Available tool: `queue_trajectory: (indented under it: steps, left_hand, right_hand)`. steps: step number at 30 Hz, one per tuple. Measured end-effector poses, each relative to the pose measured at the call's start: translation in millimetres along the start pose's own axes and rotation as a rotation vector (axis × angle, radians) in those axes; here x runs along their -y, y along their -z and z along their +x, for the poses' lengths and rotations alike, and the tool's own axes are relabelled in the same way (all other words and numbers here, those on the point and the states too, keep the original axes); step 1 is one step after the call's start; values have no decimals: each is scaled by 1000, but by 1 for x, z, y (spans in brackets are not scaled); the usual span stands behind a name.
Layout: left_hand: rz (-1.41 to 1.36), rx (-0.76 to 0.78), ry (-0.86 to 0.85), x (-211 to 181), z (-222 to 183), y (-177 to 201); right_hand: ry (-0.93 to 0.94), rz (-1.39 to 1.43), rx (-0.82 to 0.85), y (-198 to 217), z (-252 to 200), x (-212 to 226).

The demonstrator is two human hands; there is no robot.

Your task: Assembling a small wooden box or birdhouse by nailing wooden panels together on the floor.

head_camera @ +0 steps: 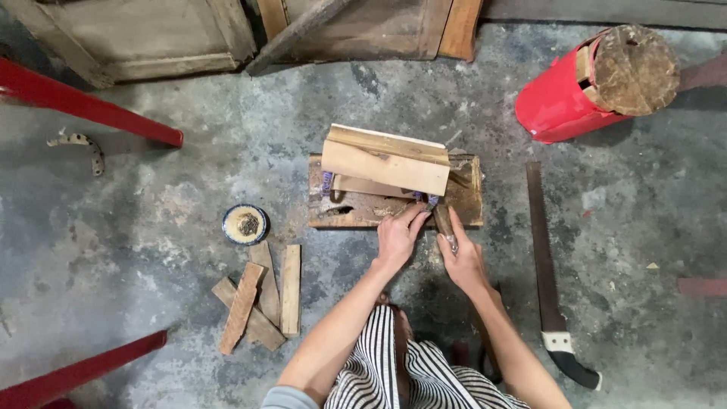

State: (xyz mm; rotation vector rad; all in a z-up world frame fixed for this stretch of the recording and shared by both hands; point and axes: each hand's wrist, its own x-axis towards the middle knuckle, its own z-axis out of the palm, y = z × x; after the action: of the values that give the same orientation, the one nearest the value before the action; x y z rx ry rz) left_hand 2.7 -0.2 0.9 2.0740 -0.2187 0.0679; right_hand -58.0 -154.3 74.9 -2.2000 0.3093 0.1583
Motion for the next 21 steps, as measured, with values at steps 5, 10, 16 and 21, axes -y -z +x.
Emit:
queue_trajectory:
  steps: [5, 10, 16, 21]
  left_hand:
    - [3, -8, 18, -15, 0, 10]
    - [2, 8, 27, -28, -1, 21]
    - [44, 121, 74, -56, 4, 41]
    - [119, 253, 82, -44, 14, 35]
  right_hand:
    - [-39, 131, -59, 4, -18, 7]
    - [-77, 149, -198, 0, -56, -39]
    - [-156, -12, -329, -22, -143, -112]
    - [-510, -18, -184, -51, -196, -172]
